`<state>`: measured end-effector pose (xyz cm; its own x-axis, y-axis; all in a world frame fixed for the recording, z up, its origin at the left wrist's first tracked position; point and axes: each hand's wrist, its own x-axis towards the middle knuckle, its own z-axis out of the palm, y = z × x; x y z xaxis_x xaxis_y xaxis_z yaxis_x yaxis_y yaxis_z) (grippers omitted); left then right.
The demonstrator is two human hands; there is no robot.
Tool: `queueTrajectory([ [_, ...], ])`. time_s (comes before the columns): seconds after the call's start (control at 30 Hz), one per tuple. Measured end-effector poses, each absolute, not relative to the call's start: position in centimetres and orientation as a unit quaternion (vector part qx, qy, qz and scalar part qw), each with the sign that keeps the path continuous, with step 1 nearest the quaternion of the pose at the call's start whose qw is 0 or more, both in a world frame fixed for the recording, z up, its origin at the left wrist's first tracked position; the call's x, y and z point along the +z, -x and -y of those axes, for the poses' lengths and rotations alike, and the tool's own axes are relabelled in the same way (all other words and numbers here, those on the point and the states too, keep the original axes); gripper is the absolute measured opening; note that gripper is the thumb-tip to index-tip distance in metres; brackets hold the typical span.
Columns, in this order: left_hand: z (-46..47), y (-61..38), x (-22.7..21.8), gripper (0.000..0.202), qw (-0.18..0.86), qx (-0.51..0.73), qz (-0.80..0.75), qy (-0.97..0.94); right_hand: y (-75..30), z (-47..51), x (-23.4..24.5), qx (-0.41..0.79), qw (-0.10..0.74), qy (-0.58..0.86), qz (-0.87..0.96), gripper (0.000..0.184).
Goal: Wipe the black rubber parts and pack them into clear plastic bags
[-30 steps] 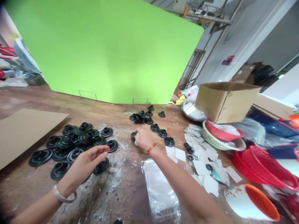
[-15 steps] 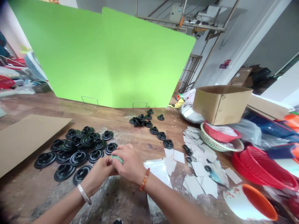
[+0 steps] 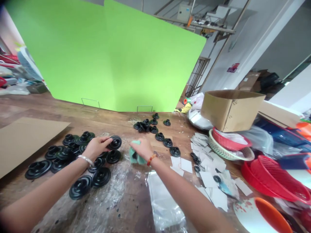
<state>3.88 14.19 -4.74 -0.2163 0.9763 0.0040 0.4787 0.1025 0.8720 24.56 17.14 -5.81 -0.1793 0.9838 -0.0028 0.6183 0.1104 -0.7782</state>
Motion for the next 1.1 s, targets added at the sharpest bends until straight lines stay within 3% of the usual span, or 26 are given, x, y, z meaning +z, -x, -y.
queueTrajectory([
  [0.2, -18.2, -3.6, -5.7, 0.014, 0.165, 0.266, -0.689, -0.654, -24.9, -25.4, -6.3, 0.246, 0.282, 0.592, 0.714, 0.033],
  [0.47, -18.7, -2.7, -6.4, 0.018, 0.084, 0.222, -0.655, -0.717, -24.5, -26.7, -7.5, 0.308, 0.294, 0.609, 0.669, 0.020],
  [0.57, -17.2, -2.8, -5.4, 0.026, 0.082, 0.248, -0.647, -0.717, -25.4, -24.4, -6.5, 0.373, 0.313, 0.605, 0.630, 0.031],
  [0.63, -15.4, -3.9, -5.0, 0.037, 0.118, 0.286, -0.624, -0.717, -26.0, -22.1, -5.6, 0.431, 0.315, 0.587, 0.608, 0.037],
  [0.73, -12.4, -6.6, -5.0, 0.063, 0.308, 0.401, -0.528, -0.682, -26.4, -18.2, -4.3, 0.533, 0.298, 0.533, 0.586, 0.040],
  [0.87, -9.4, -9.2, -5.9, 0.056, 0.494, 0.458, -0.427, -0.603, -26.8, -14.0, -2.9, 0.672, 0.266, 0.443, 0.530, 0.038],
  [0.93, -8.7, -9.6, -6.2, 0.053, 0.514, 0.458, -0.448, -0.571, -27.0, -12.5, -2.0, 0.589, 0.308, 0.473, 0.578, 0.034],
  [1.0, -8.3, -9.5, -6.1, 0.053, 0.496, 0.448, -0.505, -0.546, -27.0, -11.0, -1.2, 0.421, 0.397, 0.501, 0.643, 0.028],
  [1.1, -7.7, -9.6, -5.2, 0.047, 0.456, 0.420, -0.547, -0.563, -26.4, -9.0, -0.5, 0.282, 0.458, 0.425, 0.728, 0.025],
])
